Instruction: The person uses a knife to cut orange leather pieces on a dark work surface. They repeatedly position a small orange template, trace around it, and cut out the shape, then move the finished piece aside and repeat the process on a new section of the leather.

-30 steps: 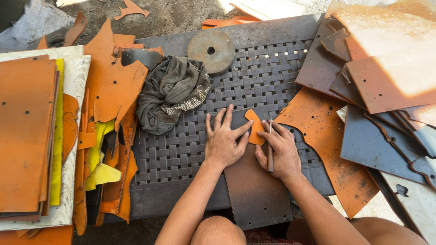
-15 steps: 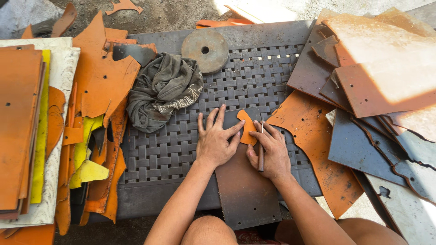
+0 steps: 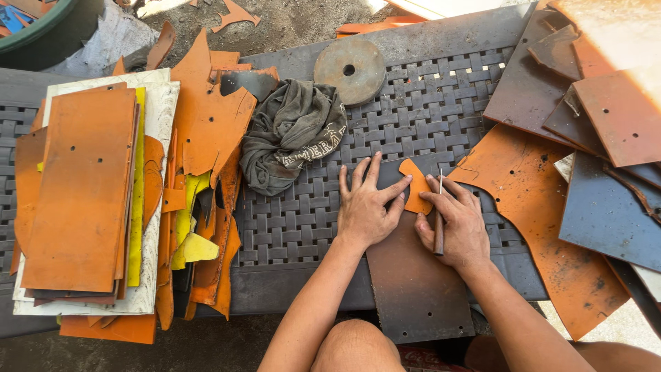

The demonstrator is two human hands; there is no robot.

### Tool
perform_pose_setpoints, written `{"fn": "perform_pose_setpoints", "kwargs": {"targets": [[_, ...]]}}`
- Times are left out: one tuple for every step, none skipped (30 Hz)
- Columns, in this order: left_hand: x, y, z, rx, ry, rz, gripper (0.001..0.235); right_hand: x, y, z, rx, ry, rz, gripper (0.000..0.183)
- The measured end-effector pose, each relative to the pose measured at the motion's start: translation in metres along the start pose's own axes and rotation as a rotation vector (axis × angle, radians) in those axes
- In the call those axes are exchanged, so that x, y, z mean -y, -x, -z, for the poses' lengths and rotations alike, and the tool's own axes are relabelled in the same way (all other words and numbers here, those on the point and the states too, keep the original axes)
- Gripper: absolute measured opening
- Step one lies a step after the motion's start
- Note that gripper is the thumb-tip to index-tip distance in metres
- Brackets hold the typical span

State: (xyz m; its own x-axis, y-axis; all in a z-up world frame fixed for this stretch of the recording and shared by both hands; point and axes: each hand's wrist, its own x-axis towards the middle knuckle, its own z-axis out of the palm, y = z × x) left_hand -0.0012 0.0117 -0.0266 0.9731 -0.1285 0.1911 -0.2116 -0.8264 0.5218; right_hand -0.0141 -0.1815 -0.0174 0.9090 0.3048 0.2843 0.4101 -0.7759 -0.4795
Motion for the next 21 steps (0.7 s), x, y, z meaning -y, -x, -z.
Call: {"fn": "perform_pose_setpoints", "kwargs": {"targets": [[0.0001,-0.0002,-0.0006,0.003,-0.002,0.001,0.033,-0.0002,-0.0003,0.0001,-0.002,-0.001,0.002,0.043],[0.0003,-0.0002,-0.0009,0.006,-0.005,0.002,0.033,-0.0005,-0.0007,0.0003,-0.001,0.001,0.003,0.043],[0.0002,0.0003,-0.0013,0.01,-0.007,0.004,0.033,-0.0009,-0.0005,0.0005,0.002,0.004,0.004,0.043],[0.0002,0.0001,-0.0017,0.01,-0.008,0.002,0.033,-0.0012,-0.0005,0.0005,0.006,0.006,0.005,0.044],[0.0004,0.0001,-0.002,0.011,-0.009,0.002,0.033,-0.0013,-0.0004,0.0002,0.007,0.004,0.001,0.044],[0.001,0.0002,-0.0019,0.011,-0.01,0.002,0.033,-0.0013,-0.0004,-0.0002,0.009,0.002,-0.002,0.044],[0.001,0.0006,-0.0022,0.011,-0.009,0.004,0.033,-0.0014,0.0002,0.0,0.013,0.001,-0.005,0.044],[0.001,0.0011,-0.0022,0.011,-0.008,0.006,0.033,-0.0011,0.0007,-0.0001,0.016,0.005,-0.006,0.045],[0.0008,0.0001,-0.0024,0.008,-0.006,0.005,0.034,-0.0015,-0.0001,0.0002,0.018,0.013,-0.006,0.045],[0.0007,-0.0009,-0.0025,0.006,-0.009,0.002,0.034,-0.0019,-0.0007,0.0006,0.019,0.02,-0.006,0.045],[0.0007,-0.0007,-0.0026,0.006,-0.011,-0.001,0.034,-0.0015,-0.0004,0.0006,0.018,0.015,-0.007,0.045],[0.001,-0.0005,-0.0027,0.005,-0.013,-0.004,0.035,-0.0012,-0.0002,0.0004,0.018,0.011,-0.007,0.045],[0.0013,-0.0002,-0.0029,0.002,-0.012,-0.005,0.036,-0.001,0.0,0.0004,0.018,0.006,-0.007,0.045],[0.0017,-0.0001,-0.0032,0.0,-0.012,-0.006,0.037,-0.001,0.0002,0.0003,0.019,0.008,-0.011,0.044],[0.0021,0.0001,-0.0035,-0.003,-0.011,-0.008,0.038,-0.0011,0.0003,0.0003,0.021,0.01,-0.016,0.044],[0.0023,0.0005,-0.0039,-0.004,-0.017,-0.008,0.039,-0.0013,0.0004,0.0002,0.022,0.013,-0.02,0.043],[0.0025,0.0004,-0.0044,-0.005,-0.022,-0.009,0.041,-0.0015,0.0003,0.0003,0.022,0.014,-0.018,0.043],[0.0026,0.0005,-0.0048,-0.006,-0.027,-0.01,0.042,-0.0016,0.0004,0.0003,0.022,0.015,-0.016,0.043],[0.0029,0.0006,-0.005,-0.005,-0.025,-0.011,0.042,-0.0017,0.0003,0.0002,0.022,0.017,-0.014,0.043],[0.0032,0.0007,-0.005,-0.004,-0.024,-0.011,0.043,-0.0015,0.0004,0.0001,0.023,0.019,-0.014,0.043],[0.0035,0.0008,-0.0051,-0.003,-0.022,-0.012,0.043,-0.0014,0.0003,-0.0001,0.023,0.022,-0.014,0.043]]}}
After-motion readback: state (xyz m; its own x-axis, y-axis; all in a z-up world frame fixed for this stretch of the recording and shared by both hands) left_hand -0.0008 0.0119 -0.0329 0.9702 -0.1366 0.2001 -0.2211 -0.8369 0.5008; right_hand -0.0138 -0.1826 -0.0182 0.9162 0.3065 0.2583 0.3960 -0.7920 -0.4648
